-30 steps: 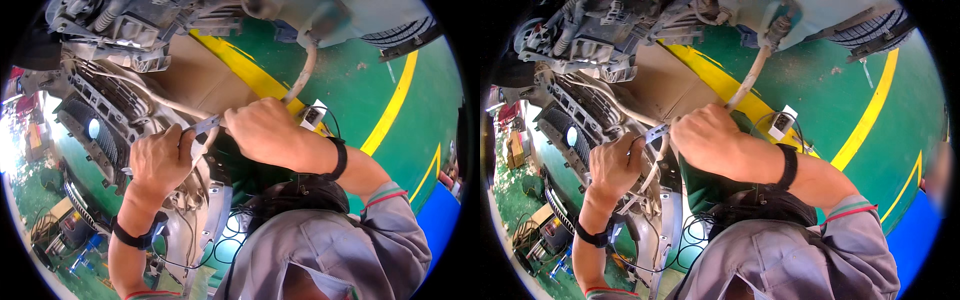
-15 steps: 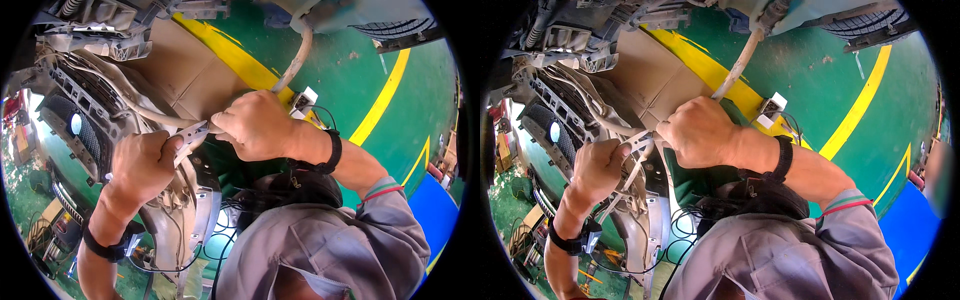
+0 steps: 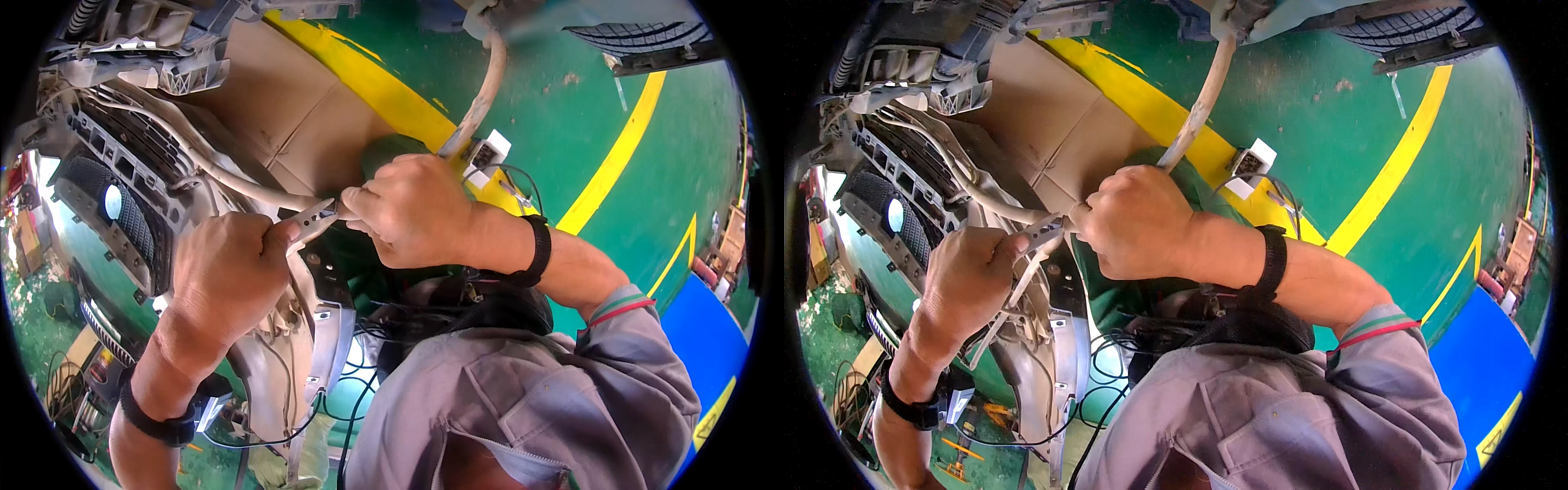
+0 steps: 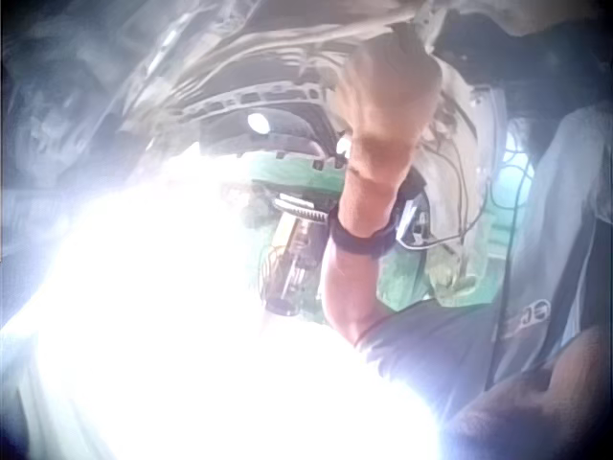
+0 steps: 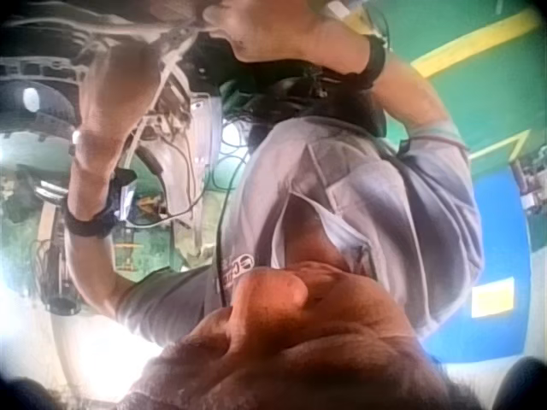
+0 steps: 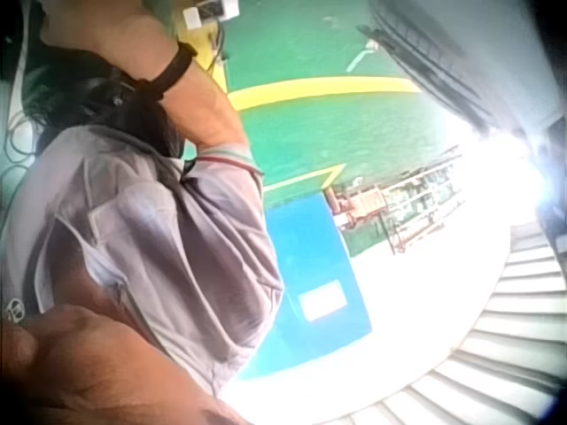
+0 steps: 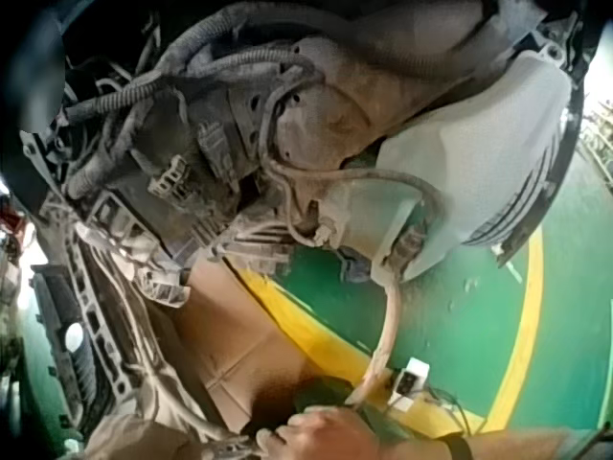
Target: The person uses pliers to cut a zip tie securing a hose on a car's front panel. They then use a metal pry tool to remove a plastic fastener from the panel. Finally, they detach the panel from the vehicle and hold it up for inspection.
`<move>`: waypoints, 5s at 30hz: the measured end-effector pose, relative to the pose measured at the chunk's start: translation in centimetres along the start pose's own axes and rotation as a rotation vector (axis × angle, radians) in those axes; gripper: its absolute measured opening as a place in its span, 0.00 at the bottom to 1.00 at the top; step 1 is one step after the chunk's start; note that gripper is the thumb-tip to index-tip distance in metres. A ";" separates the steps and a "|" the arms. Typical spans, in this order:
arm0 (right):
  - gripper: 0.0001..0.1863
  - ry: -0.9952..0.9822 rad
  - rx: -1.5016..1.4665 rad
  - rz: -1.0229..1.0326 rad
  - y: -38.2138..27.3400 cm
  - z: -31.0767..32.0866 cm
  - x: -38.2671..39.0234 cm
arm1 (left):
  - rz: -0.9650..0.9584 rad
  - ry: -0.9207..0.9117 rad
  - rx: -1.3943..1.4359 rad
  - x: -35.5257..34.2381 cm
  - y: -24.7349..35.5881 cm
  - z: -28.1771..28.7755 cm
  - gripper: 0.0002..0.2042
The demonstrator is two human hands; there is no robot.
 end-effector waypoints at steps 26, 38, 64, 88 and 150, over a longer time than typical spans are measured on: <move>0.10 0.045 0.058 -0.051 0.0 -0.4 1.0 | 0.125 -0.215 0.373 -0.7 -1.1 -4.0 0.22; 0.10 0.126 0.039 -0.068 0.2 -0.7 0.9 | 0.380 -0.506 0.670 -1.2 -1.2 -4.2 0.23; 0.14 0.129 0.068 -0.089 0.1 -0.7 2.5 | 0.209 -0.176 0.304 -0.6 1.6 -3.8 0.19; 0.08 0.089 0.115 -0.172 0.2 -0.9 3.3 | -0.109 0.082 0.114 -1.8 1.4 -6.2 0.14; 0.10 0.178 -0.034 -0.075 -1.3 1.5 -0.8 | -0.241 -0.002 0.313 -3.6 -0.3 0.3 0.20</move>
Point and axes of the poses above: each hand's wrist, its own x-axis away from the middle knuckle, its own z-axis out of the back of the hand, y = z × x, the point moved 1 cm from there along -x, towards the middle knuckle, and after that the axes turned 14 degrees about z, right-handed, at the moved point
